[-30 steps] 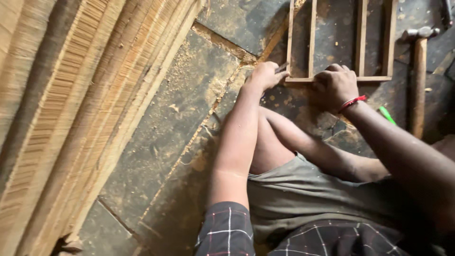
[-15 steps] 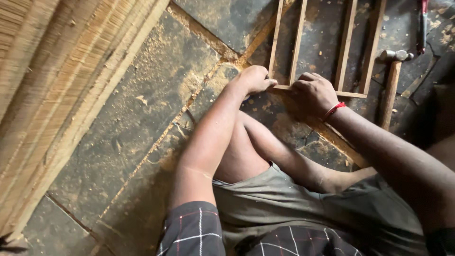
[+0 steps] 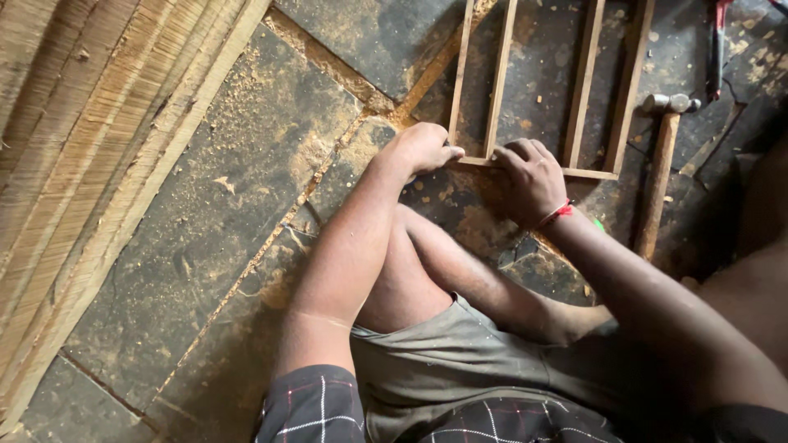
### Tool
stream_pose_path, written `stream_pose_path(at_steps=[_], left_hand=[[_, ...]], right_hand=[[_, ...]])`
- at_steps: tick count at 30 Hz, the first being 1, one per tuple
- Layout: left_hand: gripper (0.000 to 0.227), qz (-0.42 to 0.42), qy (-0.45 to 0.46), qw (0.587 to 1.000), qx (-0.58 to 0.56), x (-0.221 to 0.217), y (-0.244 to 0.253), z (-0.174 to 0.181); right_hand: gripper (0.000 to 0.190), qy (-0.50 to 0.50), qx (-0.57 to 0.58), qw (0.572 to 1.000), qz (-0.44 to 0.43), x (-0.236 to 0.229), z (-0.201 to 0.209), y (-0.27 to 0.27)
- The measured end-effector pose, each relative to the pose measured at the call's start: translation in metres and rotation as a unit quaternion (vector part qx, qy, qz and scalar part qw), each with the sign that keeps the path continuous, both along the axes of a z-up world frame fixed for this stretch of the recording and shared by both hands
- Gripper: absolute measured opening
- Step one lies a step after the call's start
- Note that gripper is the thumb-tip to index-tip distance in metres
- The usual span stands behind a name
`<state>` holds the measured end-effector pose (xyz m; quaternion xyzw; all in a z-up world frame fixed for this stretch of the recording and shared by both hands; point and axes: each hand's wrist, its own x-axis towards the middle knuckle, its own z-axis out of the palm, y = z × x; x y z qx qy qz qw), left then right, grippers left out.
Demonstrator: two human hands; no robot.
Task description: The person is assembling a wooden frame by measuring dimensions and aligning pieces of wood, using a measuring tape while sitting on the floor.
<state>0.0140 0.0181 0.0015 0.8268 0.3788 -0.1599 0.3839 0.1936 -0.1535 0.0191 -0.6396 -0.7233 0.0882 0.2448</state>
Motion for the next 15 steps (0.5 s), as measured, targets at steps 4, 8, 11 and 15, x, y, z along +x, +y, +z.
stream_pose_path(at_steps=[4,8,11,15], left_hand=[[0.044,0.043,-0.005,0.998,-0.034,-0.005,-0.007,0.01],[0.044,0.046,0.026,0.997,-0.049,-0.003,-0.006,0.019],[0.048,0.024,0.021,0.999,-0.027,-0.001,-0.004,0.02],[0.049,0.017,0.034,0.999,-0.034,0.0,-0.002,0.019]], right_hand=[[0.037,-0.048,0.055,0.996,-0.057,-0.01,-0.02,-0.006],[0.051,-0.1,0.053,0.992,-0.061,-0.011,-0.022,-0.01],[0.054,-0.109,0.061,0.991,-0.052,-0.015,-0.017,-0.011],[0.054,-0.133,0.051,0.99,-0.025,-0.016,-0.009,-0.008]])
